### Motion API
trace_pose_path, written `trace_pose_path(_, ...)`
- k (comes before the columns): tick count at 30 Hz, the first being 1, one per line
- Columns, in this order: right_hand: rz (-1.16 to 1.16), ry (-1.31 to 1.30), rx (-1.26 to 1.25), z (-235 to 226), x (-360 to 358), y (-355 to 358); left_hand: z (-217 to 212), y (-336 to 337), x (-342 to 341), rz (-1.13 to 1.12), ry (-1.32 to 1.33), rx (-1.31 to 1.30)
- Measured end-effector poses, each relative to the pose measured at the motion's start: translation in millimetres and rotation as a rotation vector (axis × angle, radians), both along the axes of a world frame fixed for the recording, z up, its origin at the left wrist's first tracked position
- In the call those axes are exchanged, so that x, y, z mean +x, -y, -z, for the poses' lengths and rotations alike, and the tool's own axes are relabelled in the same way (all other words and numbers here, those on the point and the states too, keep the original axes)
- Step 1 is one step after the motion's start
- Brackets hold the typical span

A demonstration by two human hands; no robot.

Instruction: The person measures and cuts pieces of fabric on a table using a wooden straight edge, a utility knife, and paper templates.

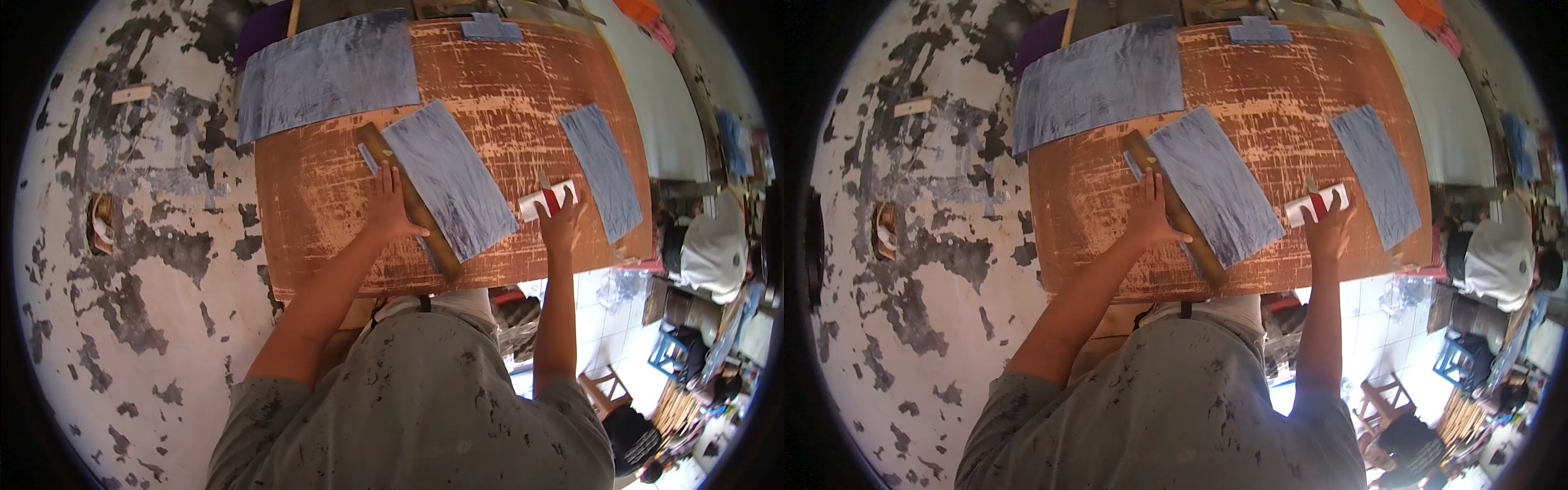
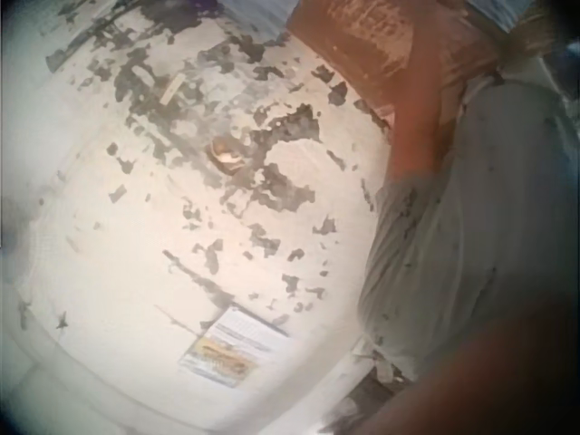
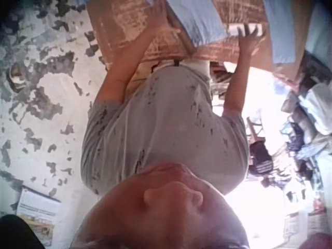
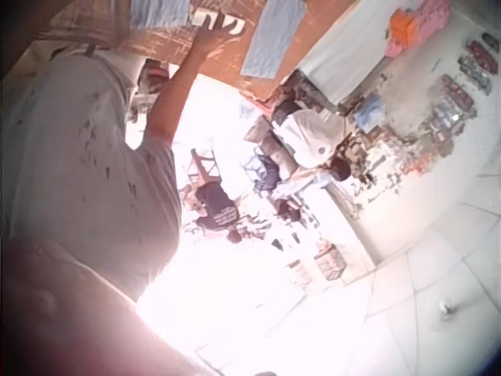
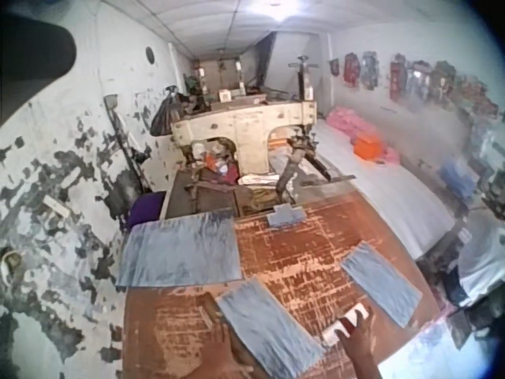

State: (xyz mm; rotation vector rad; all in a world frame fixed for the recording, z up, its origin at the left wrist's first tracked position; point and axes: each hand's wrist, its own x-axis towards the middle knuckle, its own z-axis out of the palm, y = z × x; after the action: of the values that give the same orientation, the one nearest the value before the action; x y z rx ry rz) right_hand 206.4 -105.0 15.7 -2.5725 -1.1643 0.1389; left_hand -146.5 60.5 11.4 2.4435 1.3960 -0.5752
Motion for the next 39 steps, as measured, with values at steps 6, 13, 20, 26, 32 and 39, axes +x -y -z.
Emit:
trace_pose_path(6,-0.303,-0.386,0.167,13.1,-58.9,-57.5,-5.1,-2.8,5.3,0.003,-0.056,-0.011)
trace_pose_path(13,-0.521,-0.508,-0.144,-17.7,-201.0,-188.6,-11.4,-1.4,4.5,-0.058,-0.027,-0.033)
trace_pose_path(20,-0.596,-0.385,-0.235,6.0,-232.9,-253.5,-9.6,-5.0,11.0,-0.031,-0.063,-0.056)
trace_pose_path(26,-0.663,-0.317,-0.269,5.2,-241.9,-255.6,-2.6,-3.6,5.8,-0.027,-0.084,-0.035)
trace_pose_path(32,-0.659,-0.309,-0.337,8.3,-247.4,-259.6,2.3,-3.5,3.9,-0.005,-0.071,-0.034)
trace_pose_path(39,-0.680,-0.295,-0.354,5.9,-244.2,-254.1,4.0,-3.1,3.7,-0.010,-0.044,-0.039)
